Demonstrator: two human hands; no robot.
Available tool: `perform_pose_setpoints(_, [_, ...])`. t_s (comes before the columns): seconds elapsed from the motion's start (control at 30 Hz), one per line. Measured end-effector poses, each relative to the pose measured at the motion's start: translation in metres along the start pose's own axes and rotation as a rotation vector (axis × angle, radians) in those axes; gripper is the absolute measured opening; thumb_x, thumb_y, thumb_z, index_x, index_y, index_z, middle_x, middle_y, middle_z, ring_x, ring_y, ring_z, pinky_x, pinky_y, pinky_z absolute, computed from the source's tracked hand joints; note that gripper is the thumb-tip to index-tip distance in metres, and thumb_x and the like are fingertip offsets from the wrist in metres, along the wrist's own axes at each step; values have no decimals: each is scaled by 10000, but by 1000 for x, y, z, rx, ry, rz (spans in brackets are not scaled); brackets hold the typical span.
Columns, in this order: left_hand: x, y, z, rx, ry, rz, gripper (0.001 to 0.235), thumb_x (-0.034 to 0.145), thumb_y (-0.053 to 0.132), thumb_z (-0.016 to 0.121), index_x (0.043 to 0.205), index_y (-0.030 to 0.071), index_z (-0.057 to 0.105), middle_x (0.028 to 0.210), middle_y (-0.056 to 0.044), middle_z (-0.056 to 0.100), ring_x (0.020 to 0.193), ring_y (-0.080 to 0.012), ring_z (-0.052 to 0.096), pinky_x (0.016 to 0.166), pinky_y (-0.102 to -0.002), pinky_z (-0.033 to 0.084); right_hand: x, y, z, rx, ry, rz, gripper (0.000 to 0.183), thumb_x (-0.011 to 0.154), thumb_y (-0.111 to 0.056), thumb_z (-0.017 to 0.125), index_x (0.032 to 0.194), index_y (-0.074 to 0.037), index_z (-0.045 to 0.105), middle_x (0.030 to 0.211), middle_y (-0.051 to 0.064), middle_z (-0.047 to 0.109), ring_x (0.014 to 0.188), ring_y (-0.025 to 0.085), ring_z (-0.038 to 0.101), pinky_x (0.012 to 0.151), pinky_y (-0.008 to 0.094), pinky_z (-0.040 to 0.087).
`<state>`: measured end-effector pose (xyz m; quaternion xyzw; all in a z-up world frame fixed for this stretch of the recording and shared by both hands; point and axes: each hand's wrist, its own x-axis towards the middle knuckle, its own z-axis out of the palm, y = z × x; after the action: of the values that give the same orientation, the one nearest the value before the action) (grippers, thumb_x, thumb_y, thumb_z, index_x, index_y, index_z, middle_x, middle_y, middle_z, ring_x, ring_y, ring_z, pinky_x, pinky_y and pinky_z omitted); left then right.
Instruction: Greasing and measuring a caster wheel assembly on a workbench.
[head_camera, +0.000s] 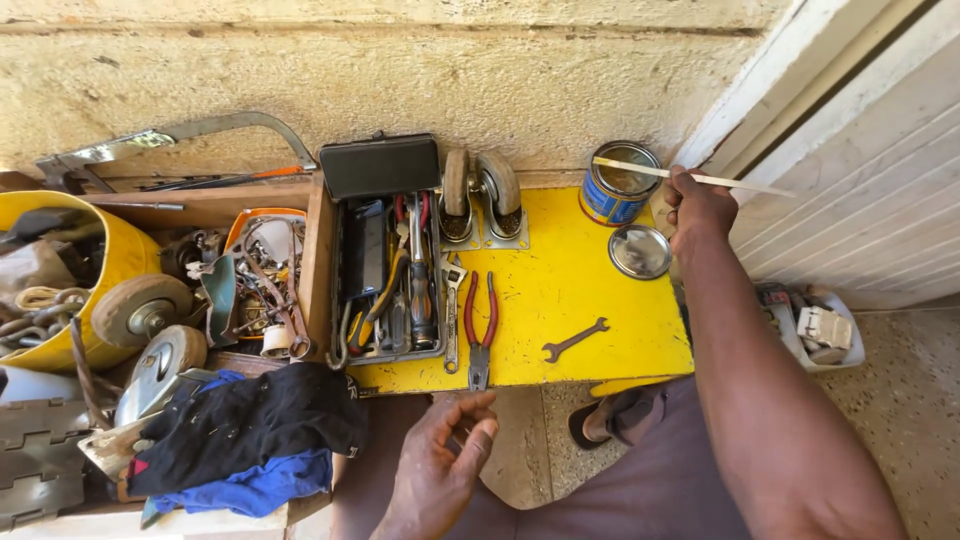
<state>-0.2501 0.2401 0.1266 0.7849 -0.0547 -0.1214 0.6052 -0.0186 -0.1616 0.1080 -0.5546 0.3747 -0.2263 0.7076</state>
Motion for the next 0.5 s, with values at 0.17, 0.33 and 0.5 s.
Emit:
perform_pose_setpoints(0.17, [-3,3,2,-77,-29,-48,296,940,105,748,1229,51,780,921,1,737,663,-75,625,597,-221,520,45,9,14,-82,20,193,94,944,-217,841,972,-216,751,764,-100,640,569,18,439,513,212,281])
perform_pose_setpoints(0.33, [6,16,1,-41,-52,-1,260,962,99,730,1208,19,758,899,-23,708,693,-93,635,622,-241,542,71,21,9,-152,-24,215,203,890,-334,880,992,-219,748,882,-80,615,688,41,455,551,226,306])
perform_pose_setpoints(0.5, [7,17,1,-66,-78,6,275,966,76,702,1236,43,741,918,-9,687,753,-90,625,665,-242,523,48,-1,3,33,-132,264,195,1089,-450,667,1040,-264,639,733,-112,487,614,21,441,578,232,297])
